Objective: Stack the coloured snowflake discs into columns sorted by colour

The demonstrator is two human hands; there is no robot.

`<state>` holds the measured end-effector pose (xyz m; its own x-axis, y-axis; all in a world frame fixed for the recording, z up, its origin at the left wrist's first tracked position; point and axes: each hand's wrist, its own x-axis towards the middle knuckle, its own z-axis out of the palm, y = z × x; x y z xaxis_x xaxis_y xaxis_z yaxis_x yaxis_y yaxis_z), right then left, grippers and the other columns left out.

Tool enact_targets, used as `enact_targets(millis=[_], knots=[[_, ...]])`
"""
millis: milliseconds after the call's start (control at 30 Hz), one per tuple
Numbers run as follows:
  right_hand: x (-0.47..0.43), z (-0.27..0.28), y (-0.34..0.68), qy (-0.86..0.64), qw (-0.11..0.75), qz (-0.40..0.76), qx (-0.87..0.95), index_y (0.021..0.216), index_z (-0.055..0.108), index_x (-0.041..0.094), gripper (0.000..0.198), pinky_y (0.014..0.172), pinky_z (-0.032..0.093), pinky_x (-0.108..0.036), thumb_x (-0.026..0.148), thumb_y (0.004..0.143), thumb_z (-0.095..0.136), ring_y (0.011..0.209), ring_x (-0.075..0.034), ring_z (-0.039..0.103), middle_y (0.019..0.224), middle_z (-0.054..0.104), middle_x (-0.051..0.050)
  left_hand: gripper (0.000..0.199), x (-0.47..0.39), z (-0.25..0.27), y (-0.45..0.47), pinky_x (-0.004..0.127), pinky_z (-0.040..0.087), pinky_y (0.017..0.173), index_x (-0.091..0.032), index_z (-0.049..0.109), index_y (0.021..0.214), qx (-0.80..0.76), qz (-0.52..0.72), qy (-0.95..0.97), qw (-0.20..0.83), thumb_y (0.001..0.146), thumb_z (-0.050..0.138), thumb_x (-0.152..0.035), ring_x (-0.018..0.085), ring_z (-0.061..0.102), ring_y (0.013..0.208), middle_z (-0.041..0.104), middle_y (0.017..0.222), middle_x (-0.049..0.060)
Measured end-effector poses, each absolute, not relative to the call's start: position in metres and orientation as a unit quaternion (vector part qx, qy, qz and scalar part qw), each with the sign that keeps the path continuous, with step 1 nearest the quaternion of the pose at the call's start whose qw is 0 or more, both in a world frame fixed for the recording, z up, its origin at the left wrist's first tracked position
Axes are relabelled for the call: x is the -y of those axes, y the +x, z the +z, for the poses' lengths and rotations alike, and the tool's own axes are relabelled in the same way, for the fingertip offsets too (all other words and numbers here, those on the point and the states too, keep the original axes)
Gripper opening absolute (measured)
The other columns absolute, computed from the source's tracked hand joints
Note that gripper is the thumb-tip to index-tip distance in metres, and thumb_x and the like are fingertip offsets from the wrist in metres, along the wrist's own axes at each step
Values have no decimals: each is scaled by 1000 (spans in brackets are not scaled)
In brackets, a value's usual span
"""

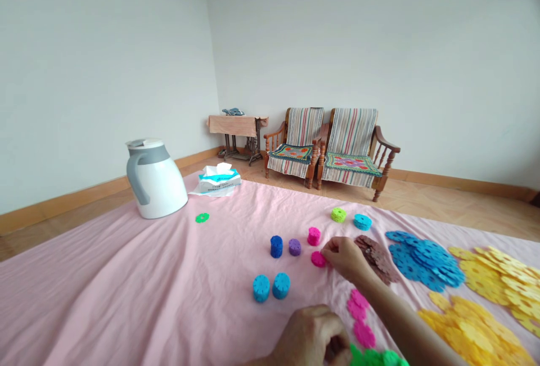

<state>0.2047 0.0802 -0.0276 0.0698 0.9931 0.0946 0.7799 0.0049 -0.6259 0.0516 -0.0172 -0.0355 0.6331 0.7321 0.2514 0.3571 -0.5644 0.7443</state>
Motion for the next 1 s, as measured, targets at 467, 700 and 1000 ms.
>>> enact_targets(millis=[467,700,1000], knots=[[-48,-21,189,-590,270,109,753,94,62,17,24,78,42,-28,16,71,55,88,-20,59,91,64,-7,11,17,-37,52,15,37,47,-12,63,66,-317,296,836,335,61,63,-2,8,48,52,60,65,0],[-49,-22,185,-583,255,70,769,100,61,14,27,81,40,-31,14,76,50,93,-23,55,96,62,-10,12,17,-37,52,16,40,51,-13,62,66,-325,277,841,331,62,64,-2,8,48,52,58,66,0],[-53,-27,185,-593,238,47,768,91,61,15,18,74,40,-28,15,77,49,84,-21,58,85,63,-7,12,17,-39,52,16,38,48,-13,63,67,-319,289,838,335,61,62,-3,8,48,52,59,66,0]])
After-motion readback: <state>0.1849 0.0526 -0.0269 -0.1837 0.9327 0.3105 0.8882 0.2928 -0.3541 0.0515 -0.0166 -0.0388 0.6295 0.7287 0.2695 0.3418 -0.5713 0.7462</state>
